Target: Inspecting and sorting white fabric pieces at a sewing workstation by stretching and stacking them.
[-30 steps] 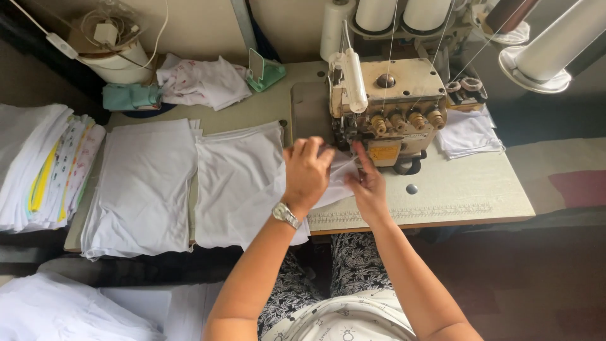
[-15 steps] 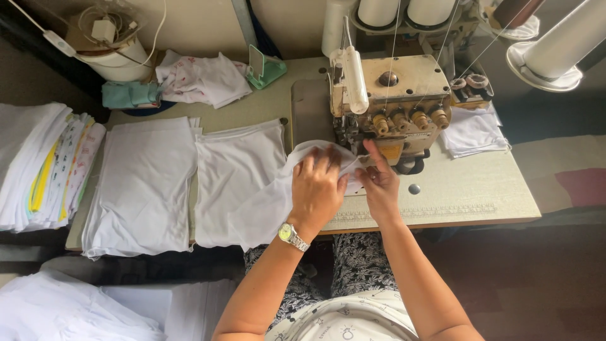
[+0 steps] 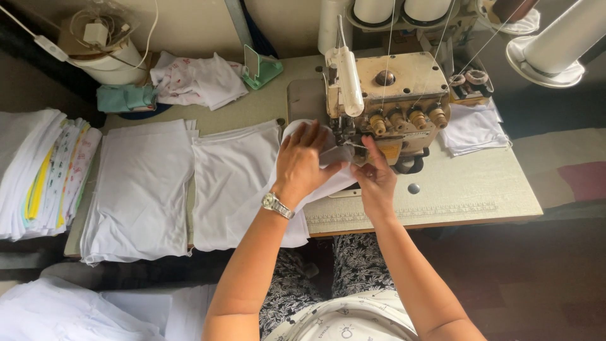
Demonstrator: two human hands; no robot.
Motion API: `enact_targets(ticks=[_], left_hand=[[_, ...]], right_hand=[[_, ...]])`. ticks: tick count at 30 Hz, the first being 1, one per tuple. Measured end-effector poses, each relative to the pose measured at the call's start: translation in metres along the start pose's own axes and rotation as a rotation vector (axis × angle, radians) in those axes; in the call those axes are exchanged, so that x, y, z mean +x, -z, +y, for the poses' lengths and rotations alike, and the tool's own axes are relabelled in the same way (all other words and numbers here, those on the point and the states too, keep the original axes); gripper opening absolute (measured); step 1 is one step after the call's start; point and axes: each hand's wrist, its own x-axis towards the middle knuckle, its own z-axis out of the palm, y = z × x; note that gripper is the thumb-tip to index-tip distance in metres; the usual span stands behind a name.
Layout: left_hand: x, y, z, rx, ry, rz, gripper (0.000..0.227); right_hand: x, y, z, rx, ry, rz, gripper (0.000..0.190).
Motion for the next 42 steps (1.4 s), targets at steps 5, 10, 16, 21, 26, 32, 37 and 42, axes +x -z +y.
enact_targets(ticks=[5,10,16,21,26,32,37,42], left_hand=[[0.014,0.010,-0.012,-0.054,-0.047,-0.150,0.076],[0.018,-0.003,-0.025,-0.043,-0.107,-0.157,0.079],[0.015,-0.012,-0.037,-0.174,-0.123,-0.089,0.068],[-0.014,-0.021,-0.065,-0.292,-0.033,0.384,0.017],[-0.060,-0.023,-0.068,-0.256,0.081,0.329,0.018],[-0.079,-0.025,-0.068,-0.173,0.192,0.223,0.019],[-0.075,-0.021,-0.068,-0.177,0.255,0.170,0.010],[-0.070,-0.006,-0.069,-0.418,0.404,0.183,0.014]], right_hand=[[-0.004,-0.006,0.001,-0.003,-0.004,0.016,0.067],[-0.010,-0.010,-0.006,0.017,-0.032,-0.006,0.067],[-0.021,-0.014,0.000,0.060,-0.078,0.007,0.070],[-0.029,-0.015,-0.002,0.178,-0.177,0.063,0.069],[-0.028,-0.013,0.018,0.288,-0.229,0.097,0.060],[-0.032,-0.011,0.018,0.393,-0.301,0.076,0.049],[-0.035,-0.006,0.021,0.427,-0.347,0.037,0.038],[-0.037,-0.006,0.027,0.455,-0.388,0.013,0.027]])
